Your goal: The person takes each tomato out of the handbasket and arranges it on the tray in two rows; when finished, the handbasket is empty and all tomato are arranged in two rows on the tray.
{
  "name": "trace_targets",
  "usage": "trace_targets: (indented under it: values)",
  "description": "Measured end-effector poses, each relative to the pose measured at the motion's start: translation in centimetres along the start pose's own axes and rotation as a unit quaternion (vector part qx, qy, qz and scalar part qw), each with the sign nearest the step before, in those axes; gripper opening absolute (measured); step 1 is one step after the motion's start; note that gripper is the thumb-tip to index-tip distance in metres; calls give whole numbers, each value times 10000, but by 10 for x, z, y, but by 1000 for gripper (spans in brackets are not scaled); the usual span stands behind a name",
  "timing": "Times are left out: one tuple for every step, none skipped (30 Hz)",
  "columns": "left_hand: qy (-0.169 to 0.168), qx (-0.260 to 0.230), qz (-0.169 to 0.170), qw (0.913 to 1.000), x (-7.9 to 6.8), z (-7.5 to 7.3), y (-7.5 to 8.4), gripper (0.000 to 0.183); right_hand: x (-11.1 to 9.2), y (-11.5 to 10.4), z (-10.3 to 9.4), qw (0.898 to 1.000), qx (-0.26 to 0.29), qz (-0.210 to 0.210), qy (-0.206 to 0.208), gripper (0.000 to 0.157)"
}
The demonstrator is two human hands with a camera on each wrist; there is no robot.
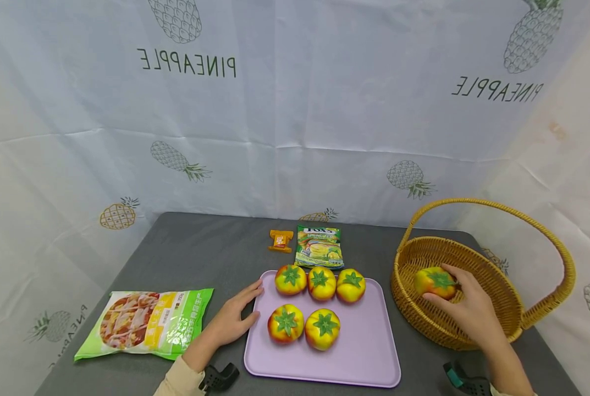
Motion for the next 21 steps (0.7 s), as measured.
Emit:
trace_targets:
  values:
    - [-3, -12, -4, 10000, 0, 0, 0, 51, -1, -4, 1, 10000, 38, -47, -4, 75]
    - [-6, -22, -10, 10000, 0, 0, 0, 51, -2, -7, 3, 9999, 71, -84, -20, 74]
    - [-8, -28, -10, 10000, 0, 0, 0, 51, -3, -11, 5, 9999, 90, -134, -18, 74]
    - [-12, -27, -17, 10000, 0, 0, 0, 51, -4, -14, 6, 9997, 135, -191, -11, 74]
    - [-14, -24, -22, 10000, 0, 0, 0, 51, -6, -18, 8, 9995, 165, -255, 5, 73]
    - [-18, -19, -25, 10000, 0, 0, 0, 51, -7, -21, 9, 9993, 195, -326, 27, 73]
    - [-22, -21, -27, 10000, 0, 0, 0, 51, -9, -24, 10, 9990, 221, -375, 54, 72]
    - [-28, -15, -30, 10000, 0, 0, 0, 51, -10, -28, 12, 9987, 255, -437, 91, 72]
    - [-32, -13, -31, 10000, 0, 0, 0, 51, -12, -31, 13, 9981, 298, -513, 143, 72]
    - [-39, -2, -38, 10000, 0, 0, 0, 51, -14, -34, 14, 9975, 365, -577, 163, 72]
    - [-43, -3, -36, 10000, 0, 0, 0, 51, -15, -37, 16, 9970, 416, -625, 176, 72]
    - [-45, -6, -35, 10000, 0, 0, 0, 51, -17, -40, 18, 9964, 472, -671, 191, 72]
    - [-44, -14, -39, 10000, 0, 0, 0, 51, -19, -42, 21, 9959, 542, -703, 186, 72]
    - [-42, -12, -37, 10000, 0, 0, 0, 51, -21, -44, 24, 9953, 612, -727, 169, 72]
    - [-33, -14, -27, 10000, 0, -1, 0, 51, -23, -46, 27, 9949, 671, -745, 151, 72]
    - [-27, -2, -19, 10000, 0, -1, 0, 51, -25, -48, 31, 9944, 739, -747, 108, 73]
    - [-20, 1, -9, 10000, 0, -1, 1, 51, -27, -49, 34, 9939, 801, -753, 74, 73]
    - [-13, 12, 1, 10000, 0, -1, 1, 51, -28, -51, 38, 9929, 903, -771, 20, 73]
    - [-2, 14, 13, 10000, 0, -1, 1, 51, -30, -52, 42, 9926, 934, -774, -19, 73]
    - [2, 20, 25, 10000, 0, -1, 1, 51, -31, -53, 46, 9926, 942, -761, -74, 73]
    - [3, 29, 31, 10000, 0, -1, 1, 51, -32, -54, 50, 9922, 989, -746, -150, 73]
Point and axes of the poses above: each hand's wrist, its own x-axis towards the middle knuckle, its own z-axis out of the palm, y = z × x, the point moved 10 cm from there along x, towards the middle knuckle, and after that the axes turned 4 degrees about -y, right-handed, at the moved point
